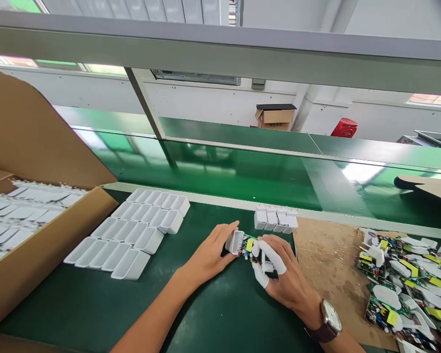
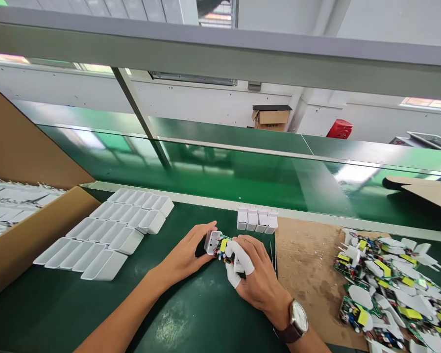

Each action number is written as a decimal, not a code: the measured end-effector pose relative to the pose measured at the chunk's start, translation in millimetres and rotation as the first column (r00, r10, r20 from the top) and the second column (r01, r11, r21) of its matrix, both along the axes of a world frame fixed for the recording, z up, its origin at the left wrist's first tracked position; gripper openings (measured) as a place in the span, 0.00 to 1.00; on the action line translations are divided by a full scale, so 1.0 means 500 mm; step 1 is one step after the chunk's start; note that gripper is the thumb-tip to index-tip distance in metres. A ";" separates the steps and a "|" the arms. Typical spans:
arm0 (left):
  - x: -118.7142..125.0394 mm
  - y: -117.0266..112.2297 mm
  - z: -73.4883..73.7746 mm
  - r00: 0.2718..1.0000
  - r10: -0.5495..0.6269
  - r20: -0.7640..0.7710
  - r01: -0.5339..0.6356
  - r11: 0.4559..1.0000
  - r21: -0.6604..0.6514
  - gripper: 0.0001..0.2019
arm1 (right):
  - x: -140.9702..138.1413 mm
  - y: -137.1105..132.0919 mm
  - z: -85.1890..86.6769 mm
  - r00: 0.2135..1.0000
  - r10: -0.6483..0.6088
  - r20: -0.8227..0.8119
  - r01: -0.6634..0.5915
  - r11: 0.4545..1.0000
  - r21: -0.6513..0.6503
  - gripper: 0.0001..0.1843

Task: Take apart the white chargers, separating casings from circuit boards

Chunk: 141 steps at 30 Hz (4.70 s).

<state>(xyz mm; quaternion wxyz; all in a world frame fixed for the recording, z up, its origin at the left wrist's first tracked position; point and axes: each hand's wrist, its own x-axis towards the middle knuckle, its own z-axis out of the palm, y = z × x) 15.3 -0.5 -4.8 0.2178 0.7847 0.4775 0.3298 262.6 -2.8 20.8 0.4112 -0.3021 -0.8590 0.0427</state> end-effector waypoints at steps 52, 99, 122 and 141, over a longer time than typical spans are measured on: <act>0.015 -0.009 -0.015 0.998 0.001 -0.058 0.005 0.995 0.097 0.31 | 0.004 -0.008 0.004 0.992 -0.006 0.125 0.017 0.996 -0.090 0.36; 0.027 -0.010 -0.011 0.995 0.045 -0.086 -0.028 0.982 0.187 0.31 | 0.004 -0.004 0.002 0.998 -0.020 0.067 0.027 0.993 -0.111 0.37; 0.028 -0.008 -0.009 0.999 0.017 -0.051 -0.004 0.973 0.233 0.31 | 0.008 -0.002 -0.002 0.999 0.020 0.049 -0.016 0.995 -0.099 0.41; 0.028 -0.011 -0.011 0.999 0.027 -0.022 -0.022 0.977 0.210 0.36 | 0.007 0.000 0.010 0.999 0.001 0.050 0.005 0.993 -0.117 0.38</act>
